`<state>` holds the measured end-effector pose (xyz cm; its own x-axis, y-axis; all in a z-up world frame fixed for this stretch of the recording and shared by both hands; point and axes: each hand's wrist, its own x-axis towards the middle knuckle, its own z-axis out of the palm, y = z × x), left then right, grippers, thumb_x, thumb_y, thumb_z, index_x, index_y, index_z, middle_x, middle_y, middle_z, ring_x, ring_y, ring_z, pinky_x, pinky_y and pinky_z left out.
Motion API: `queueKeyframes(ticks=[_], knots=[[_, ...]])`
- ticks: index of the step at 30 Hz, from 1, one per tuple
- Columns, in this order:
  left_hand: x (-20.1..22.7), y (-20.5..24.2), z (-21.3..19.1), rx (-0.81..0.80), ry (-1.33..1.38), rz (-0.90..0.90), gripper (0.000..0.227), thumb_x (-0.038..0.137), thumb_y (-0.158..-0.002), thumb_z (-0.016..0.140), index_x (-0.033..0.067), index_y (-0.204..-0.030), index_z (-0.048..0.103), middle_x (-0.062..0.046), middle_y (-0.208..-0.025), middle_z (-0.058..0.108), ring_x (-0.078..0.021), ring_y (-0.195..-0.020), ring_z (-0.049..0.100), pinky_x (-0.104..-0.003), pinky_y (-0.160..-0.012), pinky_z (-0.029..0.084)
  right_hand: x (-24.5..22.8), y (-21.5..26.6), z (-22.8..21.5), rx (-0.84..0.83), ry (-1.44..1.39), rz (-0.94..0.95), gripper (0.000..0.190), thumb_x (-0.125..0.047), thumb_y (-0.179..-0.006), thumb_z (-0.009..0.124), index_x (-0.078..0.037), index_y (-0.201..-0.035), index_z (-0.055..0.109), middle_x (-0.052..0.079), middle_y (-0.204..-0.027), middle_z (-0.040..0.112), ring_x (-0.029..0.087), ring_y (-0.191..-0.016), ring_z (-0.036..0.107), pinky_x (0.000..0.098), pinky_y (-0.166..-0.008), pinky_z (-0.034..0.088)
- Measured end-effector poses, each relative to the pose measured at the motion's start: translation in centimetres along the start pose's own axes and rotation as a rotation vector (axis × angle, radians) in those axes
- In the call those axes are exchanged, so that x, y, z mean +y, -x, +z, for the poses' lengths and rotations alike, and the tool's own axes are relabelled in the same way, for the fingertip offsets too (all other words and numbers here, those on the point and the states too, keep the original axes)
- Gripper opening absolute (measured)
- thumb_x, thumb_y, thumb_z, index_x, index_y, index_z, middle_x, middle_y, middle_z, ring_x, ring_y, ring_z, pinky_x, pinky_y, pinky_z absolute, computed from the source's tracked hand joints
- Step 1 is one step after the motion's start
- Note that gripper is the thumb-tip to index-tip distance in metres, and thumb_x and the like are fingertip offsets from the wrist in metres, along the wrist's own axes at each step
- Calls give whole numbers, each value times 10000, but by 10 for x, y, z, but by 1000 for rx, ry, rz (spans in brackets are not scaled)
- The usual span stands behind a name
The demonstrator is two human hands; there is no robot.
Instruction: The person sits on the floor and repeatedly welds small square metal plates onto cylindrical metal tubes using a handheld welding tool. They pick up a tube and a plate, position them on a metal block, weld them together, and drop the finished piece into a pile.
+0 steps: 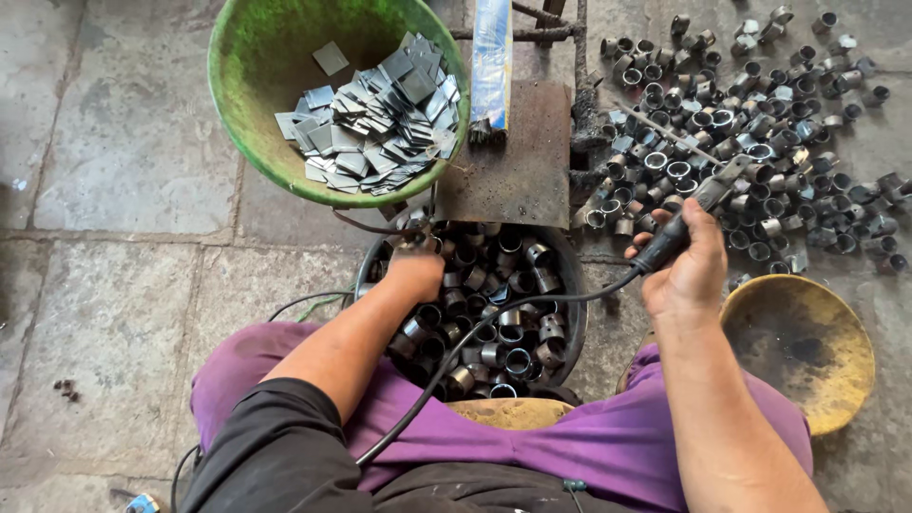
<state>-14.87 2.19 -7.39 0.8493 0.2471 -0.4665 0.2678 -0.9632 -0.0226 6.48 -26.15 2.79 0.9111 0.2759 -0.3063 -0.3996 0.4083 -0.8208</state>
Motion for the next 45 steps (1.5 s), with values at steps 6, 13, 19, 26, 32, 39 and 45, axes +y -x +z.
queueKeyframes(ticks=[6,13,19,26,32,39,45], knots=[[-2,-5,24,127,60,-93,554,163,-855,647,193,-1406,605,-159,-1632,254,-424,-1422,402,-612,-1138,343,3,5,10,-47,12,-20,351,-311,-947,701,-137,-1215,555,135,-1009,704,249,-676,650,431,-566,548],[-1,-30,24,237,73,-197,586,240,-885,607,85,-1440,501,-111,-1605,283,-380,-1444,345,-639,-1154,258,5,6,13,-37,18,-7,364,-307,-969,698,-121,-1234,531,148,-1020,720,241,-661,653,414,-552,537],[-16,-39,30,146,239,-315,468,219,-916,614,108,-1366,553,-150,-1480,467,-405,-1280,537,-509,-1061,428,4,5,11,-48,38,-7,366,-312,-961,696,-119,-1224,530,139,-1025,720,230,-661,651,410,-549,535],[-15,-43,30,217,181,-202,312,178,-809,735,93,-1110,729,-125,-1231,676,-349,-1138,656,-505,-942,529,2,8,10,-20,62,21,393,-309,-935,704,-122,-1237,536,100,-1032,687,227,-685,655,411,-558,546],[41,-41,-24,-170,397,255,485,176,-655,874,67,-1106,734,-175,-1056,748,-353,-983,706,-426,-841,564,-1,10,8,-38,55,21,390,-302,-936,706,-129,-1237,528,96,-1034,689,228,-688,652,408,-563,544],[57,-54,-87,256,852,302,506,235,-665,905,67,-1089,686,-142,-1069,722,-287,-967,723,-389,-877,581,-1,11,0,-6,83,11,380,-299,-926,719,-126,-1210,535,76,-982,665,237,-679,661,411,-540,538],[65,-71,-77,626,655,330,348,122,-766,772,98,-1108,707,-104,-1165,663,-362,-1094,639,-435,-906,533,-6,11,-13,-8,75,-9,354,-285,-933,718,-116,-1180,529,84,-974,659,247,-662,654,426,-533,538]])
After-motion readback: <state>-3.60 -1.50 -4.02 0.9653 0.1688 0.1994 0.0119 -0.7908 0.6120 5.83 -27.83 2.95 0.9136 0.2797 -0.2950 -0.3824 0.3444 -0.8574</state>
